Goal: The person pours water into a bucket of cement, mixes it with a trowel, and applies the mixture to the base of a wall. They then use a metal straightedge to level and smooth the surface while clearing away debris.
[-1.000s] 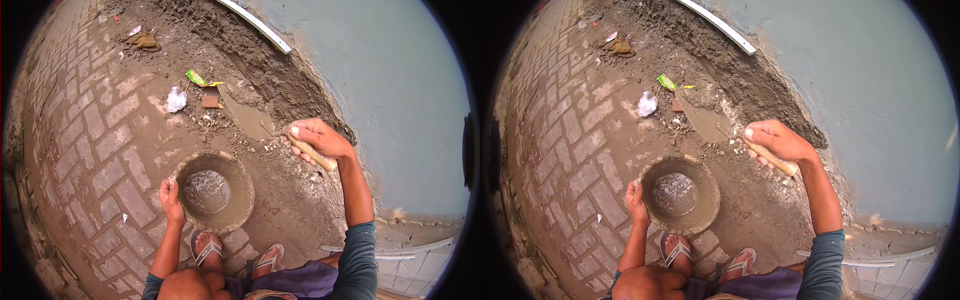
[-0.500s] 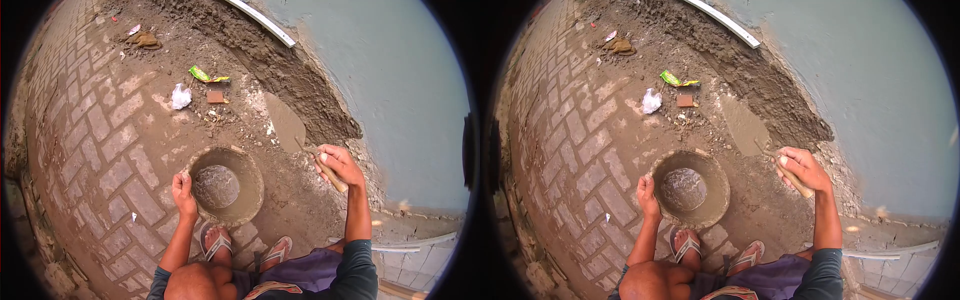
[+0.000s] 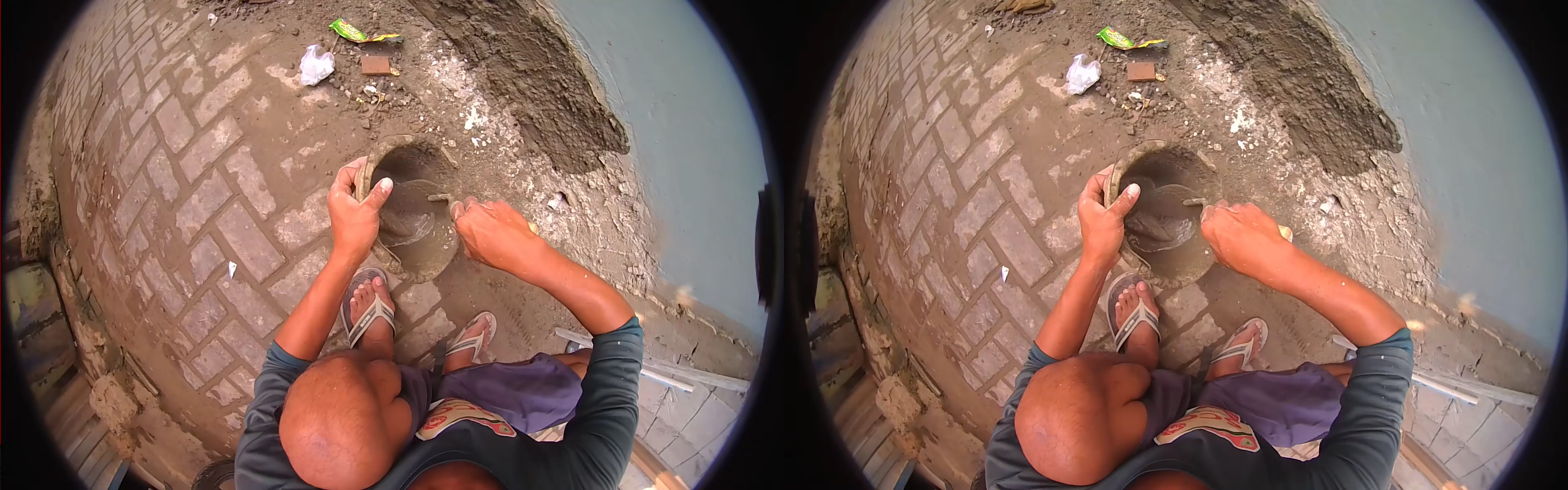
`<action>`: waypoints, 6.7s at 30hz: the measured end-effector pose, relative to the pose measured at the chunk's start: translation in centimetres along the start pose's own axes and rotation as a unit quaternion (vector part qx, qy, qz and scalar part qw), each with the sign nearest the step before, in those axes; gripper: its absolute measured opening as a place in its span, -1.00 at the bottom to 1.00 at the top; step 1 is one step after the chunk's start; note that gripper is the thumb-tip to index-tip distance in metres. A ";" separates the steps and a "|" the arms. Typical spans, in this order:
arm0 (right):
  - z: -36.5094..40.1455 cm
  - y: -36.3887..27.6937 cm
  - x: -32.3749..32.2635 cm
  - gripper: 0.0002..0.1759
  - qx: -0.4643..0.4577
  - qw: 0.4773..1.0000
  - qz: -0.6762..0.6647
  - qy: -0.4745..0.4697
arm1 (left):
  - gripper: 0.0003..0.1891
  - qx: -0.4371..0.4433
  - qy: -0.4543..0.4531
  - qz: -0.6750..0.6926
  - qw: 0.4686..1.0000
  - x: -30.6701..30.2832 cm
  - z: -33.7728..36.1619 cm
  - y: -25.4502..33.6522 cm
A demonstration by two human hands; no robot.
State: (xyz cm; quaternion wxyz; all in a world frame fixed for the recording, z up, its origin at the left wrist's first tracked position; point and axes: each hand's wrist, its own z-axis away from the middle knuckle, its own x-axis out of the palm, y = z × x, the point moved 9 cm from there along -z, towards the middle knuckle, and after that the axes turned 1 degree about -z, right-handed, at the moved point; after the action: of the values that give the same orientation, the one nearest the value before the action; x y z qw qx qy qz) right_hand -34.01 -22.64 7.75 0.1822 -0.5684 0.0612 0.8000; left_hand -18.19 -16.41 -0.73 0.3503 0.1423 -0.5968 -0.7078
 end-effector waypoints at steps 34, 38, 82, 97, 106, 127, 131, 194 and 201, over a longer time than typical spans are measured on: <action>-2.1 6.1 -5.9 -0.58 0.092 0.867 -0.471 -0.136 | -0.76 0.013 0.146 0.257 0.955 -10.8 -0.7 2.2; -4.8 7.3 -6.9 -0.63 0.088 0.813 -0.555 -0.150 | -0.73 0.011 0.153 0.264 0.952 -12.4 -1.0 1.2; -1.4 5.1 5.0 -0.50 0.080 0.895 -0.412 -0.154 | -0.68 -0.016 0.044 0.209 0.977 -3.7 -0.8 2.3; -17.6 16.6 -10.5 -0.62 0.096 0.697 -0.709 0.037 | -0.75 0.031 0.178 0.304 0.935 -14.8 -4.7 2.4; -12.4 21.0 -11.8 -0.69 0.180 0.683 -0.690 0.161 | -0.64 -0.009 0.198 0.296 0.934 -15.5 -5.0 2.5; -16.3 26.7 -2.5 -0.64 0.202 0.704 -0.656 0.182 | -0.51 0.072 0.243 0.133 0.958 -18.7 3.6 15.6; -13.5 26.9 -3.7 -0.63 0.196 0.704 -0.650 0.211 | -0.50 0.081 0.290 0.117 0.947 -21.1 6.9 17.7; -17.0 17.3 0.1 -0.60 0.342 0.759 -0.553 0.018 | -0.66 -0.082 0.119 0.048 0.988 -22.5 -22.5 12.7; -24.1 22.0 -3.4 -0.62 0.293 0.726 -0.604 0.152 | -0.69 -0.064 0.128 0.065 0.988 -23.1 -22.2 12.5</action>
State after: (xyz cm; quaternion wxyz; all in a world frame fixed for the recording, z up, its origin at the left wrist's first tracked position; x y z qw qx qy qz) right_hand -19.59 -51.14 0.21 0.7724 -0.5179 -0.0363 0.3660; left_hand 16.14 -18.15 0.55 0.4770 0.1702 -0.5087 -0.6962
